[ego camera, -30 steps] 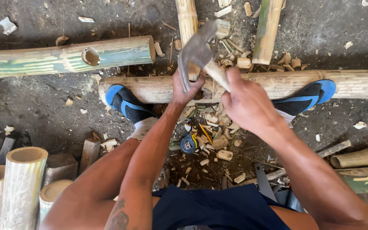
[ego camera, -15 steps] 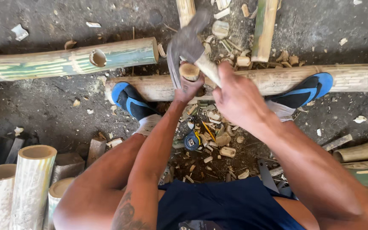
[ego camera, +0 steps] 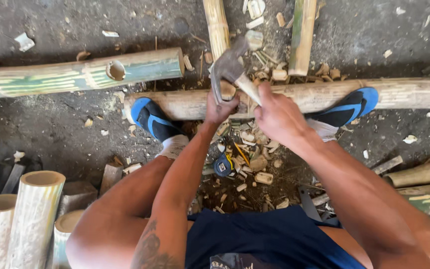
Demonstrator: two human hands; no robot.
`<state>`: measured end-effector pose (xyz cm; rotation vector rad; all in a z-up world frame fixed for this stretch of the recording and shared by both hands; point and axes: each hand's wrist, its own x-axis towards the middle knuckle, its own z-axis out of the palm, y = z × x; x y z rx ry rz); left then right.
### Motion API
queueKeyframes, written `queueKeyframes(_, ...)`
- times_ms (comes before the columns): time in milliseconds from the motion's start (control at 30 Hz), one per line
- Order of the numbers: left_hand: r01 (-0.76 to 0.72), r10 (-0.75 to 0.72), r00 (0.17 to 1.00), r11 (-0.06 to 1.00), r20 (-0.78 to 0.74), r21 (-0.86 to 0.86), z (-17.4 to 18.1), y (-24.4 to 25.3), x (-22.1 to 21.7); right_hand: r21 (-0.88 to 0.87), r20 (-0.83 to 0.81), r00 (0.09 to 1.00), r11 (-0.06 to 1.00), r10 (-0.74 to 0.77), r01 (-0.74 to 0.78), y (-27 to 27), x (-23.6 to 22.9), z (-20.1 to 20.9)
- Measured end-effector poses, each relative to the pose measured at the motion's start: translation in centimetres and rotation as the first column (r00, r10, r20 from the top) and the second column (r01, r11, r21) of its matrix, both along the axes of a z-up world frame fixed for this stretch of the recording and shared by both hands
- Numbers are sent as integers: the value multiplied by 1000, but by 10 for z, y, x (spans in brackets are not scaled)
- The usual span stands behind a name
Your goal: The person measures and marks a bamboo pole with a tape measure and pencil, then uses a hammer and a smaller bamboo piece to repeatedly strike and carve a hole into the pole.
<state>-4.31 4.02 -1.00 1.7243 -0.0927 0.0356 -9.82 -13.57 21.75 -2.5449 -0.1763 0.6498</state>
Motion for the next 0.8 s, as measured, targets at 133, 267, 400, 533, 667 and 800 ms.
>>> queueKeyframes(133, -5, 4, 1000, 994, -8, -107, 3, 2, 3, 216, 343, 928, 974, -146, 73, -4, -8, 25)
queueKeyframes(267, 59, -42, 991, 990, 128, -131, 0, 6, -3, 448, 512, 836, 892, -197, -65, 22, -11, -17)
queueKeyframes(400, -6, 6, 1000, 1000, 10, 4, -15, 0, 2, -139, -85, 996, 990, 13, -25, 19, -6, -67)
queueKeyframes(533, -284, 233, 954, 501, -189, -817, -36, -18, 44, -44, 122, 992, 999, 37, -32, 2, -14, -59)
queueKeyframes(667, -210, 74, 972, 691, -222, -691, -33, -20, 42, 92, -5, 990, 985, -143, 143, -9, -12, -16)
queueKeyframes(800, -98, 91, 990, 993, 104, 64, -19, -24, -11, 225, 247, 957, 970, -149, 93, -15, -10, -16)
